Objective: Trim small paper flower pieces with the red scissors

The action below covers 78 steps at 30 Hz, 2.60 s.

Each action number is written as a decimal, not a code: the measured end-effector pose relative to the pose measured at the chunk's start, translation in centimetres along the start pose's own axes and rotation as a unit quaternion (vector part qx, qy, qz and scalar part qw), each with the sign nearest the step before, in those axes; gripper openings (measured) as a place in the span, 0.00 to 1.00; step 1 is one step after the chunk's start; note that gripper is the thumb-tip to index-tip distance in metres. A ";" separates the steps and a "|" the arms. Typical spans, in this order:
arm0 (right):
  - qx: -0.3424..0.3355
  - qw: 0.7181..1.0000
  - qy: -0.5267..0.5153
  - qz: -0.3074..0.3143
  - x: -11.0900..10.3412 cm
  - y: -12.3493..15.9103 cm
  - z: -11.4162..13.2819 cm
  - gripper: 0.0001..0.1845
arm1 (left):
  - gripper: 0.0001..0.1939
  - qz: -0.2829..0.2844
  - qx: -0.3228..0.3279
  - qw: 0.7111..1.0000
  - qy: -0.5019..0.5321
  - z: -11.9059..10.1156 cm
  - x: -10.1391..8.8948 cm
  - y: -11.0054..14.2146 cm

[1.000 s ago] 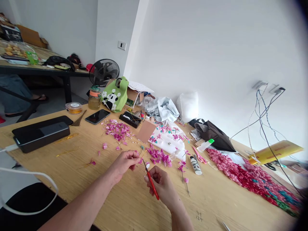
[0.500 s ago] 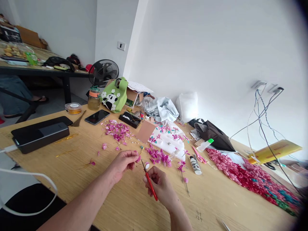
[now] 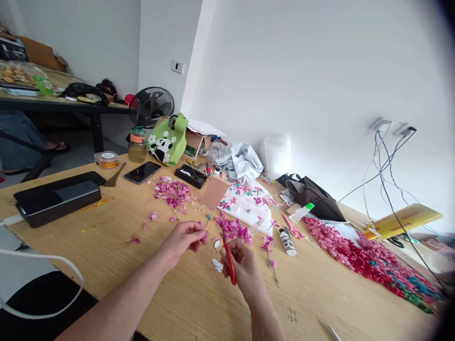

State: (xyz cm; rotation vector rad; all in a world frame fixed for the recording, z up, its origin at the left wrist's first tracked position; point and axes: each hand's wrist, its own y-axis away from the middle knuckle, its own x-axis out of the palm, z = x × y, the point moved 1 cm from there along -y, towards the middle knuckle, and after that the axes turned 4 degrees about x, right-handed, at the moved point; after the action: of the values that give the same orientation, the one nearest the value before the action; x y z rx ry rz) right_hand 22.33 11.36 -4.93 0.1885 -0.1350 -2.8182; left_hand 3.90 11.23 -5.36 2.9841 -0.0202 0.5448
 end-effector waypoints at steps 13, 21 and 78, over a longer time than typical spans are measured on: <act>-0.008 1.000 -0.007 -0.005 0.1 -0.3 -0.3 0.21 | 0.14 -0.022 -0.001 1.000 0.001 0.4 0.0 -0.1; -0.025 0.999 -0.026 -0.029 0.3 0.0 0.5 0.22 | 0.14 -0.030 -0.001 1.000 0.005 0.5 -0.1 -0.2; 0.042 0.998 -0.030 -0.030 -0.1 -0.5 -0.1 0.22 | 0.07 0.033 -0.001 0.999 -0.011 0.2 0.0 0.2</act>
State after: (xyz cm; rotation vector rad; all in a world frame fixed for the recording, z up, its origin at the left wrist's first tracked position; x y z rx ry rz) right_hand 22.30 11.81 -5.09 0.1281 -0.2661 -2.8806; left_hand 3.99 11.04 -5.50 2.9968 -0.1202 0.5178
